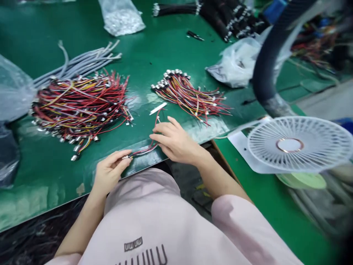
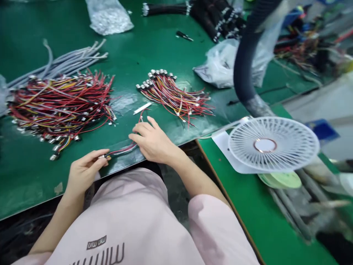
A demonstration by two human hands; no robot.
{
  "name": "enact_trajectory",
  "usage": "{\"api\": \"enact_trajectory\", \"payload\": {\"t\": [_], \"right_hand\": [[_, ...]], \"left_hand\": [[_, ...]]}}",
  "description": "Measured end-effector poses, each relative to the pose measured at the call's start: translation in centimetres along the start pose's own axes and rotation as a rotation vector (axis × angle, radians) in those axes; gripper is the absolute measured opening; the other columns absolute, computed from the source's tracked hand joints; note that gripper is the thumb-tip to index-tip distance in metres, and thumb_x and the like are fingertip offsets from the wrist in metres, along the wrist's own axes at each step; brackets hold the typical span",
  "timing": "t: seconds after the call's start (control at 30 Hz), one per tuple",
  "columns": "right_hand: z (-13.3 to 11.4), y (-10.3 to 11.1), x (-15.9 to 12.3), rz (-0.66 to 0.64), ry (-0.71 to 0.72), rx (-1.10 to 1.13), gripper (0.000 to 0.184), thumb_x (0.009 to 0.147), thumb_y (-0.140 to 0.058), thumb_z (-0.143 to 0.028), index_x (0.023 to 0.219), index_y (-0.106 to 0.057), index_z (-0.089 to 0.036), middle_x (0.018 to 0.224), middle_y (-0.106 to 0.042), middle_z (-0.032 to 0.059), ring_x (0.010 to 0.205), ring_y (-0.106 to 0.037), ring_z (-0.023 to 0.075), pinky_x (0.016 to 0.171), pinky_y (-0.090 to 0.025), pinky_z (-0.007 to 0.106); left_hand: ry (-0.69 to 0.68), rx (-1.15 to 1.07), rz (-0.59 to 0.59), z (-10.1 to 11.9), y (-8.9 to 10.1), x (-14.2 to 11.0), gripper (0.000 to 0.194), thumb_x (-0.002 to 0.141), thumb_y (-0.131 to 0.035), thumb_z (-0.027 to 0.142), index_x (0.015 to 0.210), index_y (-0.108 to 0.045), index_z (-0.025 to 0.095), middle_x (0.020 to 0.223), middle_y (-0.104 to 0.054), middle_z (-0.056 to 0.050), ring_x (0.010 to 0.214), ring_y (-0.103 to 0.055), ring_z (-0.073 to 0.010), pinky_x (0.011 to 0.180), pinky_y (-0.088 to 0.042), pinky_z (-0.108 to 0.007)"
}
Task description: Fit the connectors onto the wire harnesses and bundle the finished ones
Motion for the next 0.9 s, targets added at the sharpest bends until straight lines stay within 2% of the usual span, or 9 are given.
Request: {"api": "enact_trajectory", "payload": {"t": [0.1,0.2,0.37,0.5,0.6,0.73,0.83,0.9], "right_hand": [[-1.6,-0.8,0.2,0.115,0.097,0.252,0.029,0.089,-0.045,-0.013,0.112,-0.062,-0.019,0.115,-0.065,0.0100,0.114,-0.057,0.0204,0.112,-0.034,0.052],[-3.2,-1.9,0.9,0.173,0.082,0.378,0.017,0.093,-0.049,-0.018,0.102,-0.062,-0.020,0.102,-0.070,0.0065,0.099,-0.064,0.0162,0.106,-0.044,0.043],[-4.4,-3.9,2.1,0.166,0.069,0.416,0.013,0.094,-0.050,-0.018,0.088,-0.062,-0.018,0.085,-0.071,0.0043,0.081,-0.064,0.0149,0.089,-0.052,0.034],[-5.2,-4.6,2.3,0.203,0.067,0.401,0.016,0.093,-0.048,-0.016,0.082,-0.059,-0.019,0.079,-0.068,0.0048,0.078,-0.060,0.0158,0.078,-0.050,0.031],[-6.0,-4.6,2.6,0.240,0.086,0.388,0.016,0.092,-0.047,-0.015,0.081,-0.058,-0.019,0.078,-0.067,0.0055,0.079,-0.058,0.0165,0.075,-0.049,0.030],[-5.6,-4.1,2.9,0.207,0.091,0.438,0.015,0.093,-0.048,-0.014,0.083,-0.058,-0.018,0.079,-0.067,0.0044,0.078,-0.059,0.0151,0.075,-0.049,0.029],[-4.4,-3.6,2.6,0.162,0.051,0.518,0.005,0.092,-0.055,-0.020,0.094,-0.058,-0.018,0.088,-0.068,0.0054,0.084,-0.062,0.0153,0.077,-0.050,0.029],[-3.8,-3.5,2.2,0.145,0.052,0.516,0.008,0.091,-0.056,-0.022,0.099,-0.057,-0.019,0.092,-0.068,0.0061,0.088,-0.063,0.0170,0.080,-0.051,0.032]], "left_hand": [[-0.044,0.003,-0.050,-0.3,0.2,0.0,0.025,0.078,-0.070,0.034,0.097,-0.077,0.018,0.083,-0.069,-0.005,0.070,-0.062,-0.0142,0.064,-0.050,-0.023],[-0.055,-0.034,-0.085,-0.9,0.3,-0.2,0.027,0.079,-0.071,0.031,0.102,-0.076,0.019,0.084,-0.069,-0.005,0.073,-0.061,-0.0144,0.068,-0.049,-0.024],[-0.053,-0.115,-0.090,-1.1,0.5,-0.5,0.027,0.077,-0.073,0.027,0.102,-0.077,0.019,0.084,-0.070,-0.005,0.073,-0.062,-0.0146,0.069,-0.051,-0.025],[0.009,-0.124,-0.076,-1.0,0.6,-0.7,0.025,0.075,-0.074,0.030,0.095,-0.078,0.015,0.077,-0.073,-0.005,0.064,-0.062,-0.0142,0.062,-0.051,-0.025],[-0.001,-0.079,-0.099,-0.8,0.5,-0.8,0.025,0.075,-0.074,0.032,0.092,-0.078,0.014,0.070,-0.072,-0.004,0.061,-0.061,-0.0143,0.060,-0.050,-0.025],[0.013,-0.149,-0.090,-0.7,0.5,-0.6,0.028,0.077,-0.072,0.035,0.094,-0.075,0.012,0.067,-0.070,-0.004,0.058,-0.061,-0.0130,0.056,-0.050,-0.023],[0.029,-0.273,-0.031,-0.6,0.7,-0.5,0.030,0.081,-0.068,0.037,0.097,-0.071,0.012,0.066,-0.071,-0.003,0.054,-0.061,-0.0113,0.055,-0.051,-0.022],[0.015,-0.331,-0.008,-0.6,0.9,-0.5,0.029,0.083,-0.066,0.038,0.098,-0.069,0.013,0.064,-0.070,-0.002,0.053,-0.061,-0.0104,0.054,-0.052,-0.021]]}}
Point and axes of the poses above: each hand's wrist, its own x-axis towards the middle knuckle, its own y-axis out of the back of the hand, z = x × y, the point moved 2 cm from there along x, towards the middle knuckle
